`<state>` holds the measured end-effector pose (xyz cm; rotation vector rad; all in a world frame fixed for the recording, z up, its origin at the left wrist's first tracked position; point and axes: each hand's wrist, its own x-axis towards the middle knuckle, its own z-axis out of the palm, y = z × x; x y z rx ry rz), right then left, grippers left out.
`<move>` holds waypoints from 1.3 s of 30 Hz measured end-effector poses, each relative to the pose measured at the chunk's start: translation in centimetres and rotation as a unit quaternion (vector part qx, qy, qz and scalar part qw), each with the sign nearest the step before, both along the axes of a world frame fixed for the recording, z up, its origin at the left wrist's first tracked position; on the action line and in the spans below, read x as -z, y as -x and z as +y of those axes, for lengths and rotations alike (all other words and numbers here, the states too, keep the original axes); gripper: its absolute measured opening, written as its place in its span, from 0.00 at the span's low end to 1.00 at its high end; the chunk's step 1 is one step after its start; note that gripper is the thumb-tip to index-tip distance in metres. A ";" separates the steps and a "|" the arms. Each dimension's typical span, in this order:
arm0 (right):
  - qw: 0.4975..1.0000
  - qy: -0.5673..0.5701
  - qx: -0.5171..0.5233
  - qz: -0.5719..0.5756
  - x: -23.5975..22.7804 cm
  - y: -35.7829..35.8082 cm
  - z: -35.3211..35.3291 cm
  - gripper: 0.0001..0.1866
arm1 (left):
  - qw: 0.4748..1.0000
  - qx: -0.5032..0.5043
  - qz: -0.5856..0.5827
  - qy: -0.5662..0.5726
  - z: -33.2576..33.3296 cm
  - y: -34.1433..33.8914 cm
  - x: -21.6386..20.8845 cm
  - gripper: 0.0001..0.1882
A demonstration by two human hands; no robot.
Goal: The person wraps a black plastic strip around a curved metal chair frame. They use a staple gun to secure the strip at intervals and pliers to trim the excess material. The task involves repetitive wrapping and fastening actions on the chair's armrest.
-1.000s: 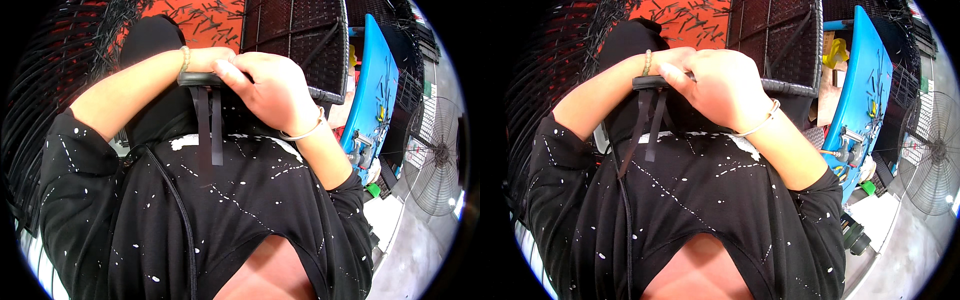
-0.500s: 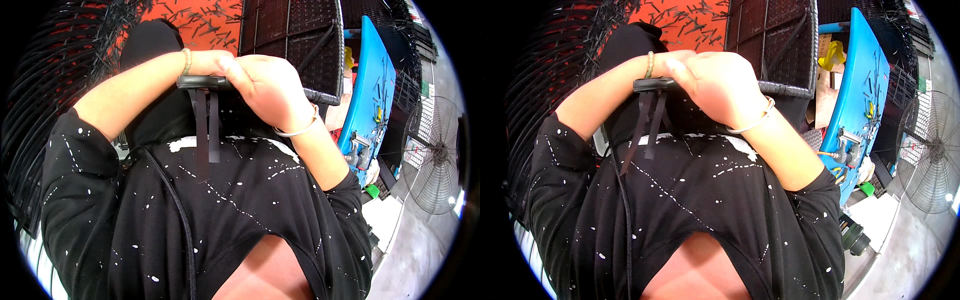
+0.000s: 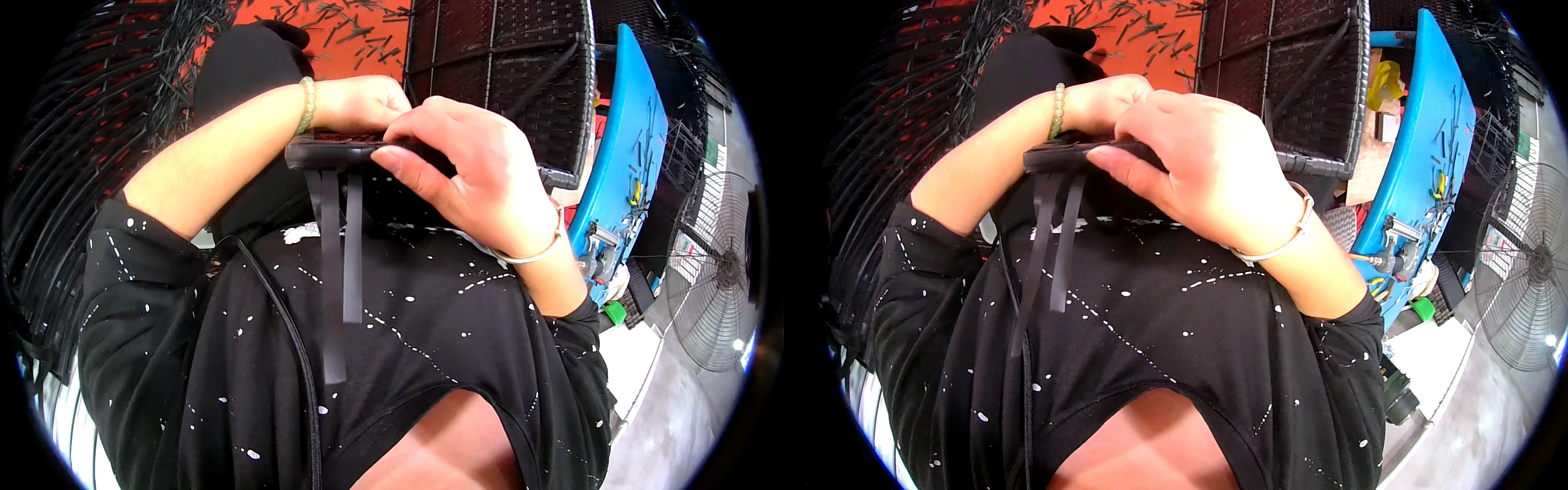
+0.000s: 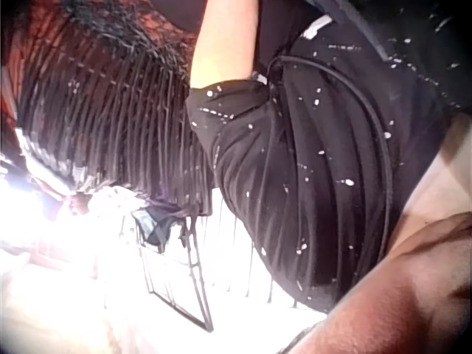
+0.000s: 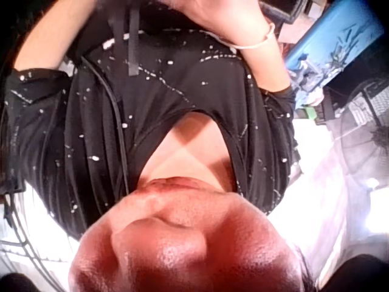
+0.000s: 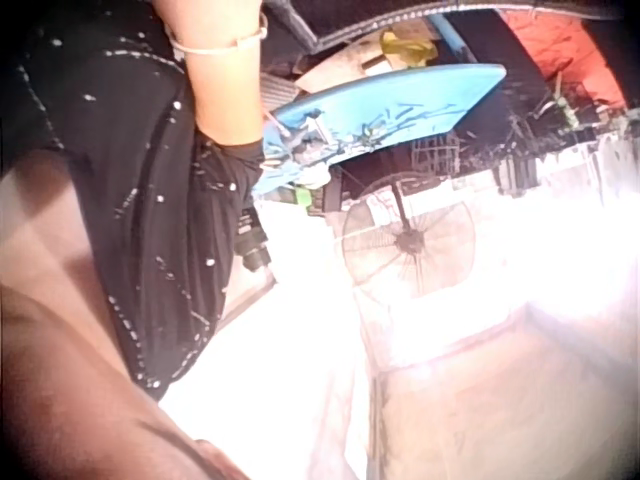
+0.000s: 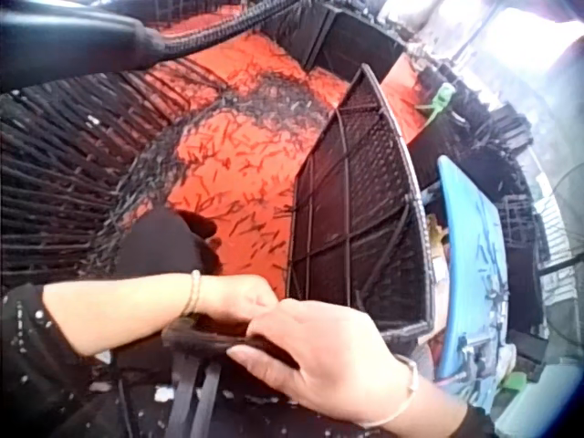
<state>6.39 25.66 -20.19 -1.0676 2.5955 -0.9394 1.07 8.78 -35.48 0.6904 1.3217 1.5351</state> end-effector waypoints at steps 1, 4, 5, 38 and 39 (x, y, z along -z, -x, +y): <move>1.000 0.004 -0.007 -0.006 0.2 0.1 0.0 0.10 | 0.999 -0.002 -0.033 -0.015 0.0 0.1 -0.1 0.18; 1.000 -0.013 -0.022 -0.009 -1.3 -2.0 -0.7 0.13 | 0.999 -0.026 -0.029 0.024 -1.1 -1.7 -2.9 0.15; 0.999 -0.015 -0.031 -0.005 -1.4 -2.1 -0.8 0.14 | 0.998 -0.041 -0.018 0.034 -1.3 -1.9 -3.3 0.14; 0.995 -0.006 -0.087 -0.052 -2.3 -1.3 -0.5 0.21 | 0.962 0.056 -0.248 0.102 -5.4 -2.0 -9.5 0.10; 0.995 -0.003 -0.086 -0.048 -2.1 -1.3 -0.5 0.21 | 0.962 0.069 -0.245 0.094 -5.3 -1.8 -9.4 0.10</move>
